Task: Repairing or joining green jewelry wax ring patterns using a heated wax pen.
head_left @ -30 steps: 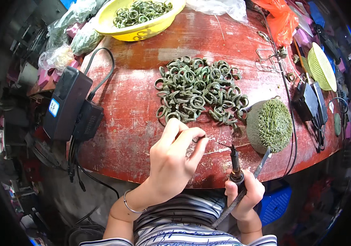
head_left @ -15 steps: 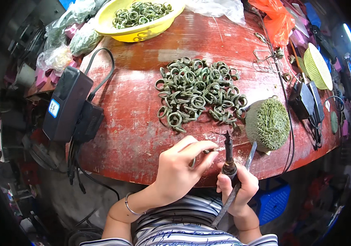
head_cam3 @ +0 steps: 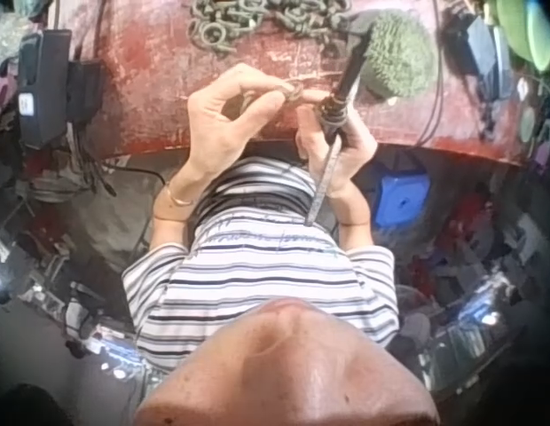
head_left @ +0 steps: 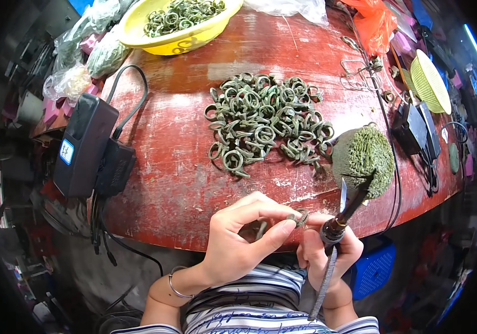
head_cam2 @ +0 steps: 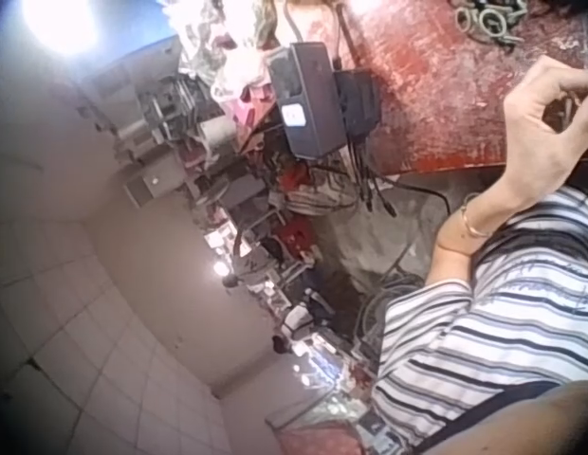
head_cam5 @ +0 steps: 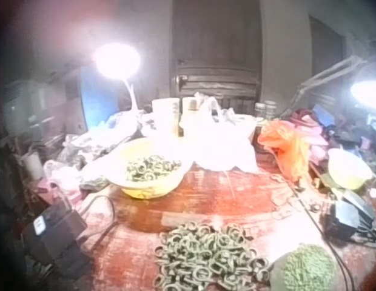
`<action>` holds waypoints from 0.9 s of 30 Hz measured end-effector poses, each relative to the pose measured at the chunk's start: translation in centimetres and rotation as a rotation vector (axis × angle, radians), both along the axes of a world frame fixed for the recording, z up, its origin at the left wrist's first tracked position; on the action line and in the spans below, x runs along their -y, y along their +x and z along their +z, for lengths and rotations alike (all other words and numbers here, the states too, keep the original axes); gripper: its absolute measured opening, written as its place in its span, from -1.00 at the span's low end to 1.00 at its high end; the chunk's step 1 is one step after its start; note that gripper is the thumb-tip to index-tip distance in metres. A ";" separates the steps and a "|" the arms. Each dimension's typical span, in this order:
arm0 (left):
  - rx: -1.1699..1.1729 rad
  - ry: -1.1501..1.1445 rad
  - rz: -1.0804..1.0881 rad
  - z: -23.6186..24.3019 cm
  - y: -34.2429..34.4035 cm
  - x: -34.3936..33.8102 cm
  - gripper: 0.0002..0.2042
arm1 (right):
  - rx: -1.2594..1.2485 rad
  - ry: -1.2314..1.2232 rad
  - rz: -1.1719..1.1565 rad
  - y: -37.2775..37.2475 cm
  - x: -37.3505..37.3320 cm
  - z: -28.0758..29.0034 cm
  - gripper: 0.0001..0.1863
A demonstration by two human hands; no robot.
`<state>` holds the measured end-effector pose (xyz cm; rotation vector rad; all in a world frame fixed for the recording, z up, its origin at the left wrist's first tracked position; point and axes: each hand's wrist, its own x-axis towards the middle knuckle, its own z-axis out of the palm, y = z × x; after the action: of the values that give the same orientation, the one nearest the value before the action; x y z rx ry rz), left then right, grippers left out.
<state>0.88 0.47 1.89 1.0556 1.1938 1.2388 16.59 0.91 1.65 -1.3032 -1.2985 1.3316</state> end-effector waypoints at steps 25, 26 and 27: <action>-0.271 0.188 0.233 -1.5 0.7 0.4 -0.82 | 0.745 0.535 0.247 4.6 1.0 -1.1 -0.60; -0.272 0.181 0.236 -1.5 0.7 0.4 -0.82 | 0.744 0.531 0.253 4.7 1.0 -1.1 -0.60; -0.290 0.185 0.242 -1.5 0.6 0.4 -0.82 | 0.748 0.512 0.253 4.8 1.0 -1.0 -0.60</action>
<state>1.50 0.09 0.35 1.2887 1.4839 1.4379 21.36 -0.13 0.65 -1.3277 -2.1989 0.5712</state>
